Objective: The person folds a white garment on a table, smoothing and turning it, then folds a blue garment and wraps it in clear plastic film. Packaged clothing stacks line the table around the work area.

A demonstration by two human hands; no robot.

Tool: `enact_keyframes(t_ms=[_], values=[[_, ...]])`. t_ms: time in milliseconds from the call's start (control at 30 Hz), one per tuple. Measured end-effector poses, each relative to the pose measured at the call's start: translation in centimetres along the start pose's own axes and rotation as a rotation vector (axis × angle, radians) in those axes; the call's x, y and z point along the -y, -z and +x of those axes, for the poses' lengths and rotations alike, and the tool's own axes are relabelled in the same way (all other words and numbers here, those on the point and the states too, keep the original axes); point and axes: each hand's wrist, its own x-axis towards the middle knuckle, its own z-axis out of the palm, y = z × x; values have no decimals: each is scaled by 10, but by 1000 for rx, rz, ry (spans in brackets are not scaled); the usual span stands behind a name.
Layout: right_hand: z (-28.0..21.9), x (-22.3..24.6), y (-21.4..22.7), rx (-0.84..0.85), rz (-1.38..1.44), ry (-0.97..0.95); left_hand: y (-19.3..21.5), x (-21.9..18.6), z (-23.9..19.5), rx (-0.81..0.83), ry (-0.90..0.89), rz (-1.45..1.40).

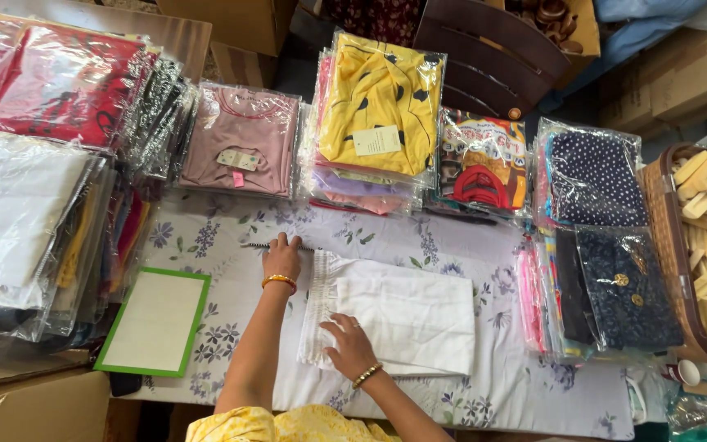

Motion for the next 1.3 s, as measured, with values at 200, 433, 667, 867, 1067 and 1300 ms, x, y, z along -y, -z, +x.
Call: enact_keyframes(t_ms=[200, 433, 667, 867, 1067, 1300], values=[[27, 11, -1, 150, -173, -29, -20, 17, 9, -12, -138, 51], [34, -34, -22, 161, -126, -49, -12, 21, 17, 87, 0, -284], [108, -41, 21, -192, -217, -88, -35, 35, 33, 209, 30, -274], [121, -36, 19, -75, -247, -128, -32, 13, 49, 296, 86, -337], [90, -22, 10, -156, -319, -37, -40, -29, 52, 472, 47, -345], [71, -23, 16, -183, -229, 80, -22, -42, 53, 402, -44, -843]])
